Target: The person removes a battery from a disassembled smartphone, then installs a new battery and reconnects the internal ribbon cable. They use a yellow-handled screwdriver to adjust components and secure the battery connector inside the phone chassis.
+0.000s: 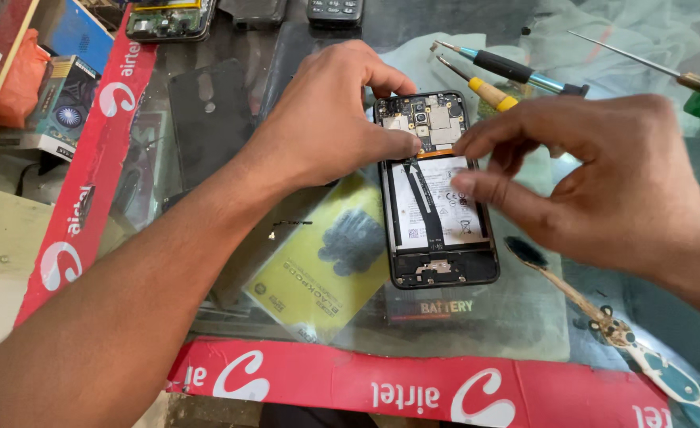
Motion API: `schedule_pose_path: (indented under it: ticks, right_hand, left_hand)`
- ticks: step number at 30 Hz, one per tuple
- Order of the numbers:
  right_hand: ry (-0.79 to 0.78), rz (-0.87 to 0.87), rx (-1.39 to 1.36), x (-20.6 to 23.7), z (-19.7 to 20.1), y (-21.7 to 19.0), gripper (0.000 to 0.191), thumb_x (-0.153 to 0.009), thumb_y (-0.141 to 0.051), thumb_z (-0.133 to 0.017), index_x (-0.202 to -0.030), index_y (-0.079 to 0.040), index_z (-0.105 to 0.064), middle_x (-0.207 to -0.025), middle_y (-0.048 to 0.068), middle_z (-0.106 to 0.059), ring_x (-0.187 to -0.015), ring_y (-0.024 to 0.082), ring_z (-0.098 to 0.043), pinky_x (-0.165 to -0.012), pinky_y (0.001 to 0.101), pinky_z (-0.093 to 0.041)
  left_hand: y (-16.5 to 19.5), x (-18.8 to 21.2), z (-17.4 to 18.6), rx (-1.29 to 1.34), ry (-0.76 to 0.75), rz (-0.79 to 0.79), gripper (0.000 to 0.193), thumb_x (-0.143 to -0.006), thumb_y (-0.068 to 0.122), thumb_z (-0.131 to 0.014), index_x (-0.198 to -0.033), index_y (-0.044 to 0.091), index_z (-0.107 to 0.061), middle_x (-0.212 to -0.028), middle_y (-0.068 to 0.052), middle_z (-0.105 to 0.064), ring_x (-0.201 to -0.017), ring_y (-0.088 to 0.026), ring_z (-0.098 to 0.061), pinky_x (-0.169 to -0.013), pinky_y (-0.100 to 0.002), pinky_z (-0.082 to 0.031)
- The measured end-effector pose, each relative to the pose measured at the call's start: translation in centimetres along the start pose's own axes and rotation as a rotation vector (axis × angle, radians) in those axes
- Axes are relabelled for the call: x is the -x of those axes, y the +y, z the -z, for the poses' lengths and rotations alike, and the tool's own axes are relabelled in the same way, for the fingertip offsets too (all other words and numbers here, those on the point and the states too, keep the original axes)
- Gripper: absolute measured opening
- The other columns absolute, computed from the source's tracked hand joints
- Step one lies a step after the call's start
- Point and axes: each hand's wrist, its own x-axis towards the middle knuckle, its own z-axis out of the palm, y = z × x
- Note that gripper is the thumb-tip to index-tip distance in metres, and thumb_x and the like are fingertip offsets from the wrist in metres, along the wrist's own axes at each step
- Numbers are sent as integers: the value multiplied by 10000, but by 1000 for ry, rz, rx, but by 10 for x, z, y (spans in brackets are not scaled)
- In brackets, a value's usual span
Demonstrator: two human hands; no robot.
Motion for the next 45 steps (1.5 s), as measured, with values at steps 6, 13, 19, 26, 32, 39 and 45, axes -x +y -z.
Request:
schedule_pose_path:
  ticks: [6, 13, 19, 26, 32, 39, 45]
  right_hand:
    - [155, 213, 479, -15, 6, 16, 217, -858, -210, -851, -1005, -64, -786, -885, 98, -742, -821, 250, -692, -696, 390, -563]
    - [110, 210, 558, -12, 0, 28, 317, -876, -187, -804, -1159, -46, -779, -937, 103, -722, -849, 267, -672, -714, 414, -569]
    - [76, 115, 592, -10, -1, 25, 184, -930, -169, -753, -1067, -50, -778, -917, 111, -700, -888, 300, -666, -700, 437, -562]
    - [78, 125, 584, -11, 0, 24, 197, -961, -159, -717, -1096, -16, -709, -953, 111, -722, -953, 341, -666, -758, 473, -563]
    - [168, 143, 302, -8, 1, 11, 194, -1039, -44, -642, -1208, 24, -708, -1017, 183, -690, -818, 292, -679, -687, 414, -557]
    - [86, 174, 53, -8, 0, 2, 226, -903, -5, -691, -1123, -16, -743, -993, 130, -748, -828, 189, -742, -704, 312, -602]
    - [5, 237, 83, -6, -5, 1, 226, -841, 13, -719, -1049, -37, -791, -1005, 141, -763, -774, 193, -747, -645, 301, -612]
  left_hand:
    - [-5, 1, 1, 21, -15, 81, 477, -655, 253, -926, -1076, 75, -788, -982, -88, -714, -889, -224, -684, -755, -354, -522]
    - [-8, -1, 5, 29, -12, 12, 433, -690, 223, -898, -1078, 60, -794, -1055, -114, -765, -968, -246, -731, -839, -354, -546]
    - [-8, -1, 9, 34, -43, -7, 500, -618, 234, -916, -1066, 51, -795, -1025, -124, -768, -936, -257, -743, -818, -362, -554]
    - [-4, 0, 10, 14, -35, -36, 487, -620, 228, -901, -1050, 28, -789, -1031, -144, -759, -964, -271, -734, -842, -362, -550]
    - [-4, 0, 11, 71, -136, 86, 502, -660, 248, -837, -1108, 37, -756, -1058, -133, -768, -985, -224, -775, -894, -337, -578]
    - [-14, 0, 10, 57, -61, -151, 409, -697, 157, -878, -1075, 33, -785, -1073, -152, -739, -1031, -291, -703, -888, -389, -534]
    - [-23, 0, 7, 75, -64, -130, 372, -735, 88, -827, -1104, 64, -785, -1054, -152, -758, -976, -263, -736, -837, -380, -551]
